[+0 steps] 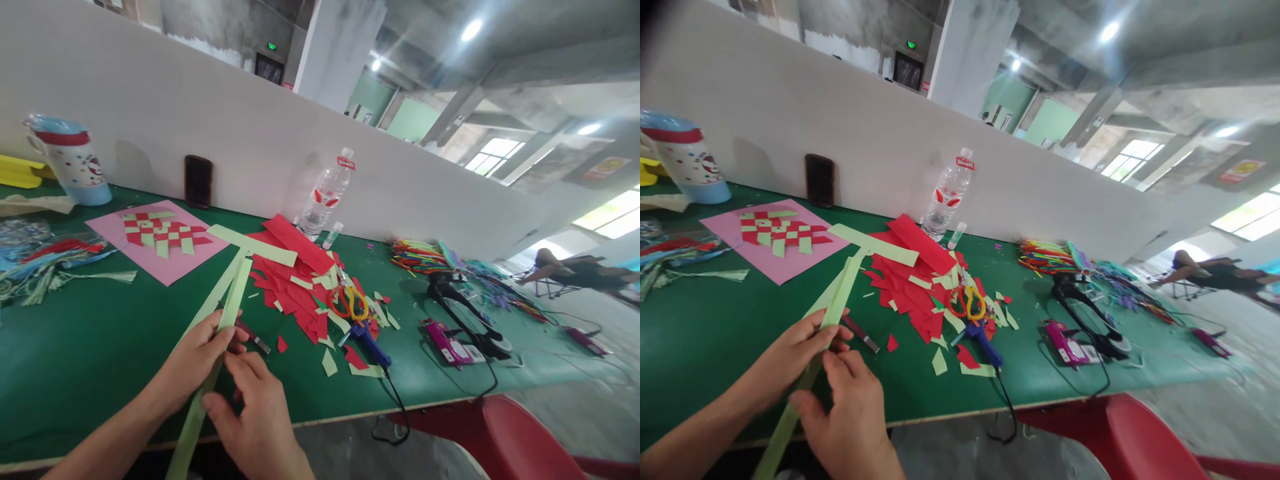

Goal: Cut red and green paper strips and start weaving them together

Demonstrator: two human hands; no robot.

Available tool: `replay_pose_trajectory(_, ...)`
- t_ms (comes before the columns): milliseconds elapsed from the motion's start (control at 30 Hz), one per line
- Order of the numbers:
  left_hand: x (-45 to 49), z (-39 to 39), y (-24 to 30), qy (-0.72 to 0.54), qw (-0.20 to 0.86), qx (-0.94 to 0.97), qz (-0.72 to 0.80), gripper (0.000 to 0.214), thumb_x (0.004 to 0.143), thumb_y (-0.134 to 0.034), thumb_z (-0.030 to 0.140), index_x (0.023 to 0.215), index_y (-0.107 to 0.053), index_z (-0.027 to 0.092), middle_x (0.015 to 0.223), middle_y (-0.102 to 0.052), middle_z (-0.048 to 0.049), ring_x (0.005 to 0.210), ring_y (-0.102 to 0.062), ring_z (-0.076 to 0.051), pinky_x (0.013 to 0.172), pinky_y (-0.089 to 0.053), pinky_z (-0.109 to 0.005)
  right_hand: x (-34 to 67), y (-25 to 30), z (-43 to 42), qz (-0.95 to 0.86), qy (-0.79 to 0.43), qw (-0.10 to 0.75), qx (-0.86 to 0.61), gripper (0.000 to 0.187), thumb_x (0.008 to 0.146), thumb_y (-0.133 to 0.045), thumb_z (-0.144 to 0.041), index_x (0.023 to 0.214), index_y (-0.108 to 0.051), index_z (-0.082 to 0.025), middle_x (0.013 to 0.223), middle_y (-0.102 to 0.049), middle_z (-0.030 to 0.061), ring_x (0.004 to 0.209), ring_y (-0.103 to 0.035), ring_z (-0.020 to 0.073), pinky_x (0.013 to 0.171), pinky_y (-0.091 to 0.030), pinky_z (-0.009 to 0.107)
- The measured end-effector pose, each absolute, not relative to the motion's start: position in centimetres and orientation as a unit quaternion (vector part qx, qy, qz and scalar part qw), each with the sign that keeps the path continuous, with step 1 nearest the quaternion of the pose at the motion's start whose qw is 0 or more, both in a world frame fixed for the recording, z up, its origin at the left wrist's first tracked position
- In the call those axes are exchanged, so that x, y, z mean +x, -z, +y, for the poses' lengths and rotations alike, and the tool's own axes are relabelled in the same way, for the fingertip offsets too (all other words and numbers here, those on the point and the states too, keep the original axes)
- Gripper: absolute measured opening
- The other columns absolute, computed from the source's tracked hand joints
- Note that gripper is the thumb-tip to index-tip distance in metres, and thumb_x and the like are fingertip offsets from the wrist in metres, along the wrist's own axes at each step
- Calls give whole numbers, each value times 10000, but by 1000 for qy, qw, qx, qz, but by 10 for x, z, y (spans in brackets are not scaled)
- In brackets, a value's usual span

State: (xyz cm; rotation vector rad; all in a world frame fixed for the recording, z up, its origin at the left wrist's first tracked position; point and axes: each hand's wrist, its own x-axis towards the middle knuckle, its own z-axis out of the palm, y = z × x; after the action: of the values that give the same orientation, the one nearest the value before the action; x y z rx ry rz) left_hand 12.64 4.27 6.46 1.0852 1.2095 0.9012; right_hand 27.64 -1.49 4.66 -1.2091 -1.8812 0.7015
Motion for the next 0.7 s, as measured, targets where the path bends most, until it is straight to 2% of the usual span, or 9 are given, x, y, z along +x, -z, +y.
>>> replay_pose_trajectory(67,119,41,-68,-365,627,469,503,439,853,-675,658,932,-659,227,728,-718,6,684,-651,-188,643,-487,-305,285,-56,-8,-678,-327,439,-491,301,982,-669,-387,1196,-757,-195,1042,-734,95,775,-693,190,686,-594,277)
replay_pose_trajectory(133,116,36,-69,-334,660,476,475,489,856,-649,710,839,-633,222,581,-610,45,553,-554,-146,555,-405,-279,291,-63,7,-599,-380,485,-512,341,980,-666,-453,1185,-741,-190,1012,-714,82,766,-660,173,669,-560,264)
replay_pose_trajectory(167,115,33,-69,-320,674,480,462,516,860,-635,734,824,-622,219,573,-591,52,525,-522,-130,539,-380,-272,293,-65,16,-572,-422,490,-505,406,955,-693,-499,1208,-732,-185,1007,-713,80,782,-656,177,670,-551,265)
replay_pose_trajectory(267,115,28,-65,-295,692,498,432,573,854,-625,790,897,-592,220,704,-648,43,520,-508,-100,544,-377,-268,290,-67,42,-540,-539,453,-462,507,880,-752,-617,1124,-782,-173,856,-704,38,739,-618,172,659,-504,266)
replay_pose_trajectory(400,113,33,-58,-279,679,528,427,621,847,-625,820,1039,-542,235,760,-684,44,495,-524,-96,543,-367,-277,278,-67,64,-505,-560,456,-472,437,822,-800,-600,854,-813,-164,668,-653,-2,638,-552,147,620,-448,266)
replay_pose_trajectory(533,111,40,-53,-269,662,539,445,684,861,-514,881,1073,-525,231,842,-724,10,480,-551,-102,552,-412,-301,272,-62,73,-492,-561,466,-475,423,821,-788,-559,652,-716,-177,565,-582,-23,558,-488,128,554,-390,265)
replay_pose_trajectory(633,112,43,-46,-268,657,531,462,725,843,-487,905,1107,-523,231,938,-754,-25,494,-587,-112,598,-489,-331,271,-54,74,-477,-559,475,-484,416,814,-784,-530,616,-649,-190,570,-557,-33,565,-466,123,554,-371,266)
replay_pose_trajectory(700,112,45,-42,-265,656,523,475,728,840,-514,888,1167,-515,236,942,-763,-25,526,-629,-134,628,-523,-342,272,-49,74,-464,-552,483,-497,416,807,-792,-509,606,-597,-202,569,-492,-54,572,-405,112,543,-331,260)
